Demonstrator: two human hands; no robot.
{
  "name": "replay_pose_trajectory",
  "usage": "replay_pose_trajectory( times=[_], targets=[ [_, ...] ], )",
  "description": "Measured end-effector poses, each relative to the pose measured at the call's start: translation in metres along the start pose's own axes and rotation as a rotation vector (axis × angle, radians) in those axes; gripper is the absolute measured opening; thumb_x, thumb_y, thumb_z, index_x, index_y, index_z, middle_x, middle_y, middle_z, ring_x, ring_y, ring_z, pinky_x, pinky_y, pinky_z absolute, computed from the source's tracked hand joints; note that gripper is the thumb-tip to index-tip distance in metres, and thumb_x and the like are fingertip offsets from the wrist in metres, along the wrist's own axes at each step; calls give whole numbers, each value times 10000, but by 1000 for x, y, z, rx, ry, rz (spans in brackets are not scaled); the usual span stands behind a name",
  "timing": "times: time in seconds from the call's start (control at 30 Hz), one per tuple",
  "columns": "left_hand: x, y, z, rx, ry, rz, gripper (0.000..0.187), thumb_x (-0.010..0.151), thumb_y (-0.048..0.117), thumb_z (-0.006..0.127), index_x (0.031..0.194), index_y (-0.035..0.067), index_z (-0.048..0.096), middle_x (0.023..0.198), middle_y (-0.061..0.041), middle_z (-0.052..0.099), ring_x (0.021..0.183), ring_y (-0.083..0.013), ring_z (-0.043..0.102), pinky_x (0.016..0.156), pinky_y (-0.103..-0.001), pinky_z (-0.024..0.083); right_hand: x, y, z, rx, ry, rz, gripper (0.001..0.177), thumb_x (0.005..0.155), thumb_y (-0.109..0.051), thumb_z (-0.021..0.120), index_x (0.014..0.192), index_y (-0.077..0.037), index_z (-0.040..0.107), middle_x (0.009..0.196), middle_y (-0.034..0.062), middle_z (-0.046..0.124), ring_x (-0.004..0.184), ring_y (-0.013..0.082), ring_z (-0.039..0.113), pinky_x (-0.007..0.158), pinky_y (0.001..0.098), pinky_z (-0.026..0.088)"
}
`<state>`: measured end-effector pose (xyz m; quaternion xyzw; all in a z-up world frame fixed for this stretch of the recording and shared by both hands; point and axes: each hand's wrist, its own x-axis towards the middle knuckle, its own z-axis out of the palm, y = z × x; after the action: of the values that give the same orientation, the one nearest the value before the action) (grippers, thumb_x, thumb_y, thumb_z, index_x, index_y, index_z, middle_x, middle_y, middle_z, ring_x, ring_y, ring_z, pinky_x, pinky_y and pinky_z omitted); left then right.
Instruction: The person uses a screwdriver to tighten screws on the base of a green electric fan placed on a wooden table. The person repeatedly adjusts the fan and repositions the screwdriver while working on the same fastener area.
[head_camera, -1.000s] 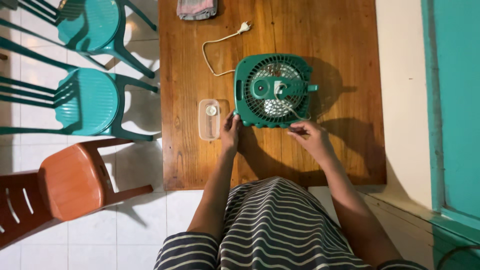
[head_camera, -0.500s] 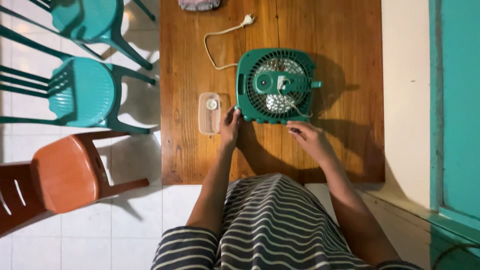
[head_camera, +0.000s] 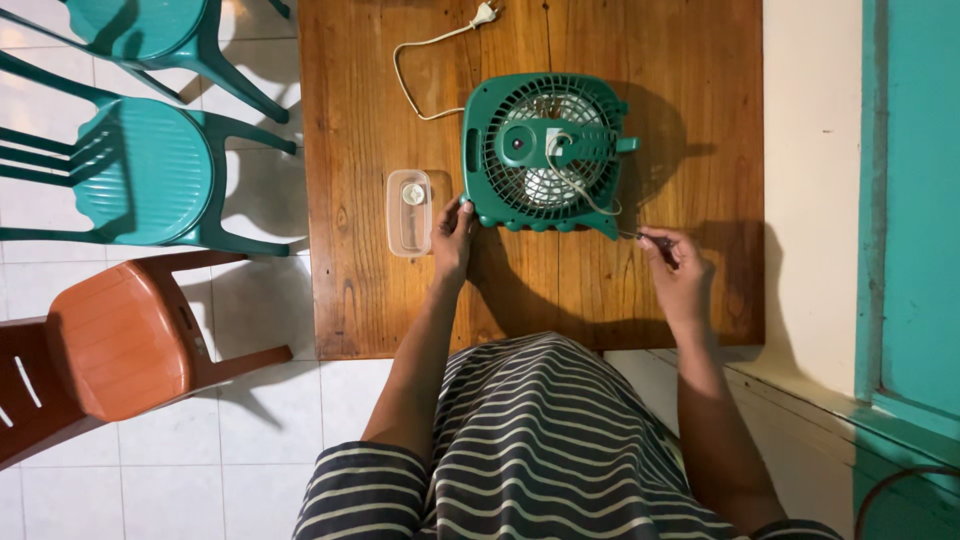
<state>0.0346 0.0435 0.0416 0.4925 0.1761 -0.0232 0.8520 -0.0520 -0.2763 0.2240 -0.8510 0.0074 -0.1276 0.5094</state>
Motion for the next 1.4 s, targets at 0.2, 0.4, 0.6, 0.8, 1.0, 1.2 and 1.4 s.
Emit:
replay_pose_trajectory(
  times=[0.2,0.4,0.6,0.8,1.0,1.2,1.4],
  targets=[
    [-2,-1,1,-24,-13,8,477,1035,222,628,1430,-27,532,1285,-105,671,1146,-182,657,991,-333,557,3,-9,6,-14,1,-12,180,1038,-14,682,1205,33,637,1172,151,748,1082,179,730,917,286,605],
    [-5,5,3,32,-10,-7,479,1040,237,621,1440,-13,535,1303,-104,666,1189,-183,639,1021,-342,546,6,-3,4,-84,0,-67,185,1035,-14,685,1211,28,642,1172,153,751,1100,201,742,941,306,620],
    [-5,6,4,56,13,2,492,1035,242,629,1446,-6,522,1325,-94,656,1202,-177,631,1018,-344,537,6,4,3,-96,11,-28,183,1034,-21,678,1207,21,636,1159,157,751,1081,206,743,916,306,625],
    [-6,6,4,26,-22,-15,518,1036,260,633,1462,-10,519,1325,-99,655,1194,-181,630,1018,-336,533,6,8,3,-192,-18,-36,189,1022,-46,691,1203,-5,655,1166,153,754,1080,220,747,886,312,627],
    [-6,9,5,46,0,-28,526,1025,270,646,1459,-4,530,1333,-99,657,1200,-185,631,1020,-343,534,8,12,13,-288,-122,-169,204,976,-58,732,1176,-31,700,1185,165,750,1059,252,751,831,340,638],
    [-7,11,4,64,15,-45,510,1024,274,643,1449,14,534,1323,-91,661,1203,-175,631,1009,-334,531,5,30,16,-344,-175,4,291,979,-110,736,1268,-80,719,1111,169,759,925,250,779,727,347,615],
    [-4,8,5,53,-11,-16,498,1030,265,643,1444,6,548,1304,-85,670,1172,-164,632,988,-325,530,-2,42,20,-241,-240,180,390,1004,-192,722,1373,-87,652,1019,136,774,875,209,774,731,336,600]
  ],
)
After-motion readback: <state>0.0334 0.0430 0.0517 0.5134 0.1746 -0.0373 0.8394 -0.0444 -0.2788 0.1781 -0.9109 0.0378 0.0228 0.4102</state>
